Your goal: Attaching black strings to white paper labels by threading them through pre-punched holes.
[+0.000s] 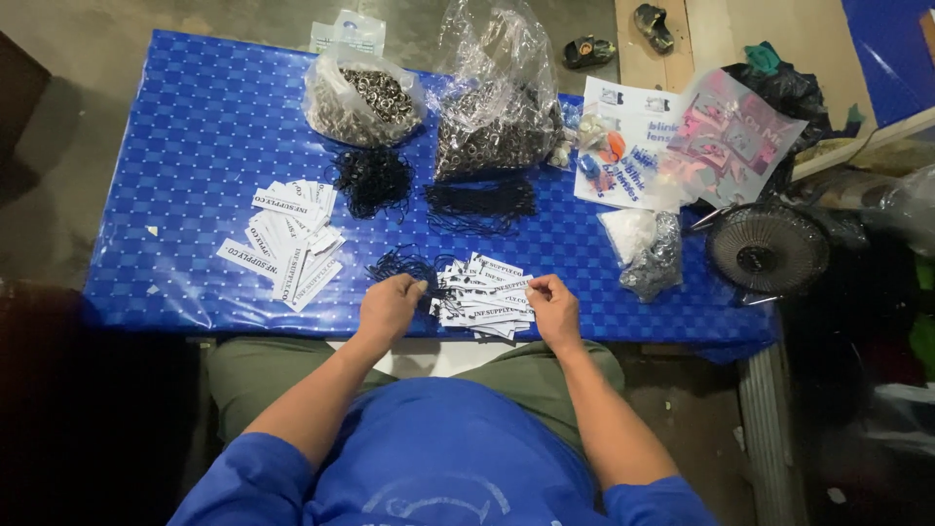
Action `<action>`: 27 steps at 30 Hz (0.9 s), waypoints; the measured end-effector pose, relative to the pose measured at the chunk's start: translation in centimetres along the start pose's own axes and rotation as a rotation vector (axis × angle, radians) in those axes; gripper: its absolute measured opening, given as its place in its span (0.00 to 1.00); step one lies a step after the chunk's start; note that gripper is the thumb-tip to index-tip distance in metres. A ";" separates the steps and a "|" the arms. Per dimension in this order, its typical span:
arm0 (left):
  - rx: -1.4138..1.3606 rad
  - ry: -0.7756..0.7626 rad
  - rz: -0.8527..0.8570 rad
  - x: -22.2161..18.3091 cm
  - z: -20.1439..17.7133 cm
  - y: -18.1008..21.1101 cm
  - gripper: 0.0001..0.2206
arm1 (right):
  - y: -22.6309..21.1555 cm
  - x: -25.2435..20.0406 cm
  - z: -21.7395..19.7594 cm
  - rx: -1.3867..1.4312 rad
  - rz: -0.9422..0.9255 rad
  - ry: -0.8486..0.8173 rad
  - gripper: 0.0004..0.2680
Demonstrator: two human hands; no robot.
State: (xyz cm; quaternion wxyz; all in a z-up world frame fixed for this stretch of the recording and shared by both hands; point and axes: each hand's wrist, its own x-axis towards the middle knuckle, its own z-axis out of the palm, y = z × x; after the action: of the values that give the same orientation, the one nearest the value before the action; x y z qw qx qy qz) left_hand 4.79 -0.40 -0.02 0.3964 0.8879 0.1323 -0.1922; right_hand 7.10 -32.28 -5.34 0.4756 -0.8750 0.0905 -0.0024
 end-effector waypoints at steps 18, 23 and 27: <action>-0.122 -0.271 0.084 -3.1 3.2 1.4 0.19 | -7.6 -7.0 5.7 0.146 -0.273 -0.461 0.03; -0.048 -0.203 0.100 -4.1 0.3 2.5 0.20 | -5.9 -6.8 5.9 0.079 -0.276 -0.429 0.03; 0.087 0.176 -0.021 -2.6 -3.3 -0.1 0.16 | -5.8 -6.6 5.5 0.124 -0.017 -0.284 0.05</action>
State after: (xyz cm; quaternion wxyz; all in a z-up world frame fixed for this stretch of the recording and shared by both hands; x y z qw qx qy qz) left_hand 3.24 1.95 3.02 0.3425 0.9162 0.1674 -0.1233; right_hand 1.99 -23.54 -3.00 0.5367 -0.8362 0.0144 0.1117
